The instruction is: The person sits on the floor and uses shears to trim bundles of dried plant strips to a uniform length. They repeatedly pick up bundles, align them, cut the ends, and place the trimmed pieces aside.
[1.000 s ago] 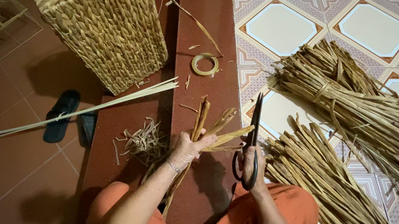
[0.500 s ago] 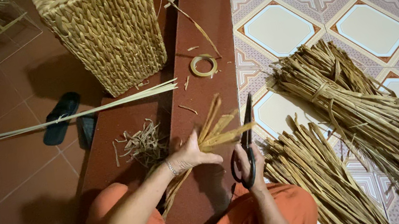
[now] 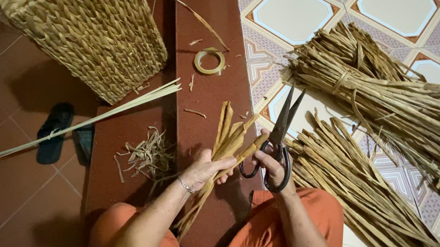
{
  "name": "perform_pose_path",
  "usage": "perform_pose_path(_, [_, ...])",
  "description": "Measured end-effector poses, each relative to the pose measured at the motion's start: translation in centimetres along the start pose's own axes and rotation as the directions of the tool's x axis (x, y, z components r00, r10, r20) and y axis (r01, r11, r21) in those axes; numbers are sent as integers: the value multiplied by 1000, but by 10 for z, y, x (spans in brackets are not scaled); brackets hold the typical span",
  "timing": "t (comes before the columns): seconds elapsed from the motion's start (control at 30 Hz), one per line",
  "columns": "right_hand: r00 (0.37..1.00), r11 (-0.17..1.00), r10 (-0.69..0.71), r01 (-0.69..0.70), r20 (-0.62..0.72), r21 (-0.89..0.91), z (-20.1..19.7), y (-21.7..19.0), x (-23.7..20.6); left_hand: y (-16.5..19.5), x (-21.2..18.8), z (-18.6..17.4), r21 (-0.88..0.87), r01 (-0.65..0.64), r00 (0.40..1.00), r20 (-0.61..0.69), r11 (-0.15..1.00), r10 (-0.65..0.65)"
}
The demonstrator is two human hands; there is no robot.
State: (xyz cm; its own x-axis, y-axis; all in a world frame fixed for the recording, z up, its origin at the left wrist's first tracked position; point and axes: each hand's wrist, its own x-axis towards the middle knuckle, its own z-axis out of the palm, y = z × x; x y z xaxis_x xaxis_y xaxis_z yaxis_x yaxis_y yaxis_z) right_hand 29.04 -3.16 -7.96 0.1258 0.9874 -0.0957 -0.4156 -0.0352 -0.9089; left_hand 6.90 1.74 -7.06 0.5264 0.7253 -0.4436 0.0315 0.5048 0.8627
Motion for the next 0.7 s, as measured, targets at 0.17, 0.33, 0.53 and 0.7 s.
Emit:
perform_pose_path(0.17, [998, 997, -59, 60, 18, -44, -4, 5, 3, 0, -1, 1, 35, 27, 997, 72, 999, -30])
perform_pose_path(0.33, [995, 996, -85, 85, -54, 11, -8, 14, 5, -9, 3, 4, 20, -40, 997, 70, 999, 39])
perform_pose_path(0.53, [984, 990, -118, 108, -130, -85, -4, 18, 5, -20, 6, 9, 38, -94, 994, -46, 995, 96])
perform_pose_path(0.7, [990, 993, -112, 108, -85, -58, 1, 12, -1, -11, 3, 6, 35, -72, 997, -1, 997, 72])
